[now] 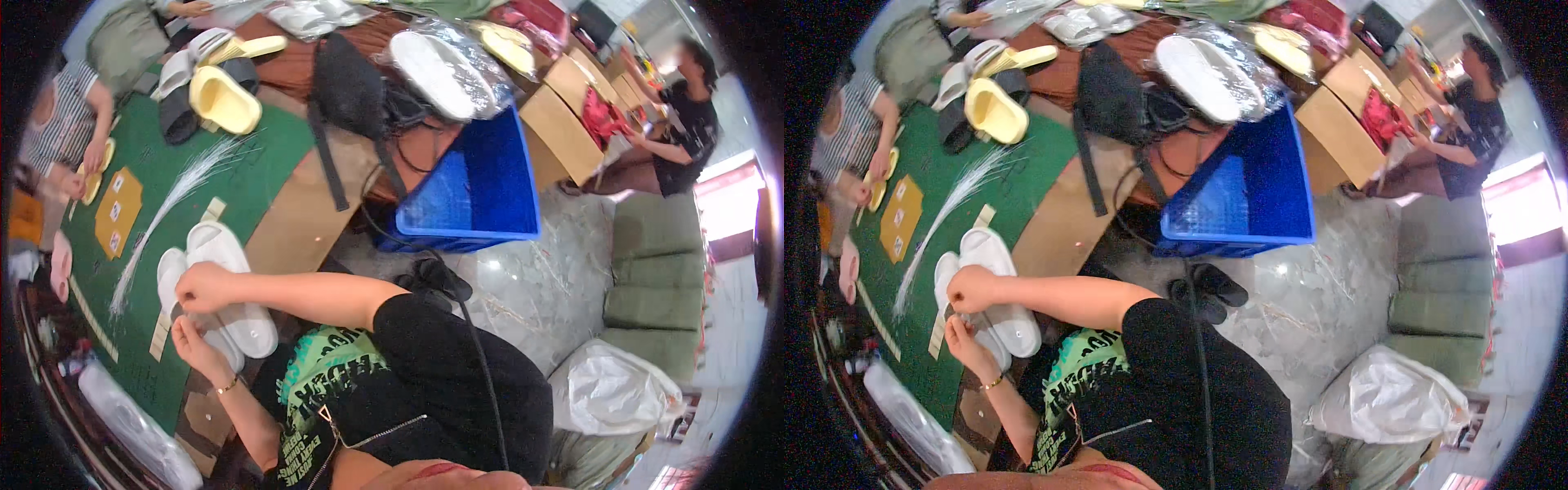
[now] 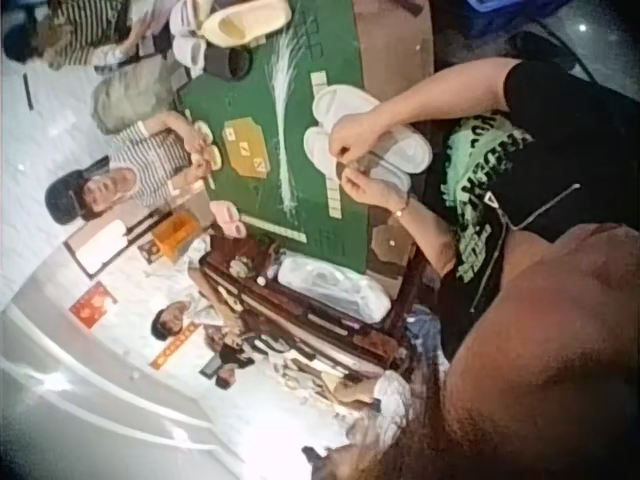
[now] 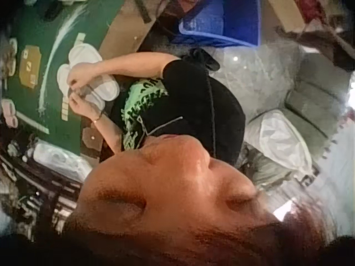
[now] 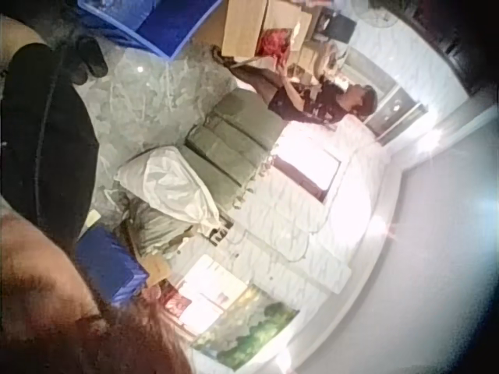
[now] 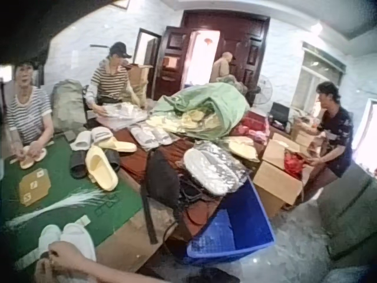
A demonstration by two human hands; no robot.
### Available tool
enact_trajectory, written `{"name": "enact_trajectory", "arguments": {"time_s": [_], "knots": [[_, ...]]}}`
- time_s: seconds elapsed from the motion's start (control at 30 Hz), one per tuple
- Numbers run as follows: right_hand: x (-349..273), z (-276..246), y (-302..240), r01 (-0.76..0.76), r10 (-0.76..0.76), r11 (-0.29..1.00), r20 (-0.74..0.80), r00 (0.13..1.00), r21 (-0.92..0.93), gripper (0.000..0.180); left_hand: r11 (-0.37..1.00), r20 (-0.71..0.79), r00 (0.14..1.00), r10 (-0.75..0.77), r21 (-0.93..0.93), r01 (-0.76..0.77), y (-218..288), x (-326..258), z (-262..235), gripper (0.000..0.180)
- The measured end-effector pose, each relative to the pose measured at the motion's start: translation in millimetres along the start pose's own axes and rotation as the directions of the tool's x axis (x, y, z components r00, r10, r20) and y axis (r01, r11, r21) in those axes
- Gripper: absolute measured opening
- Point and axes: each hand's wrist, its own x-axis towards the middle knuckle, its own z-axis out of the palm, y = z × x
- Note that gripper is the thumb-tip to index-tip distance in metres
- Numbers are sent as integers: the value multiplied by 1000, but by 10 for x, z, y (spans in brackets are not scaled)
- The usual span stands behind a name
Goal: The person pairs slippers and fastens each pair together by threading plastic tag fasteners through them by hand.
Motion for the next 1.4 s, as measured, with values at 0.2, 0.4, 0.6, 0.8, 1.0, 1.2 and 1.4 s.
{"name": "enact_trajectory", "arguments": {"time_s": [0.2,0.4,0.6,0.8,1.0,1.2,1.4], "knots": [[-4,-97,80,-160,147,959,73,986,234,20,993,-68,998,5,119,3,35,-4,85,15],[29,-229,99,-365,462,486,121,878,794,8,998,-66,997,-25,62,29,-68,12,-25,16],[36,-224,145,-266,465,346,82,882,900,6,626,158,935,318,705,-332,117,2,113,39],[-15,-370,239,-220,333,256,127,934,941,10,609,80,925,371,732,-307,72,-41,256,23],[-49,-753,354,-176,224,1,171,959,984,12,543,3,887,461,790,-285,206,38,-48,17],[-228,-1037,700,-101,311,-103,129,942,990,13,308,-146,859,491,951,-14,841,218,-946,19],[-212,-886,460,-180,309,109,139,941,978,10,213,-337,792,509,941,263,791,182,-1507,54]]}}
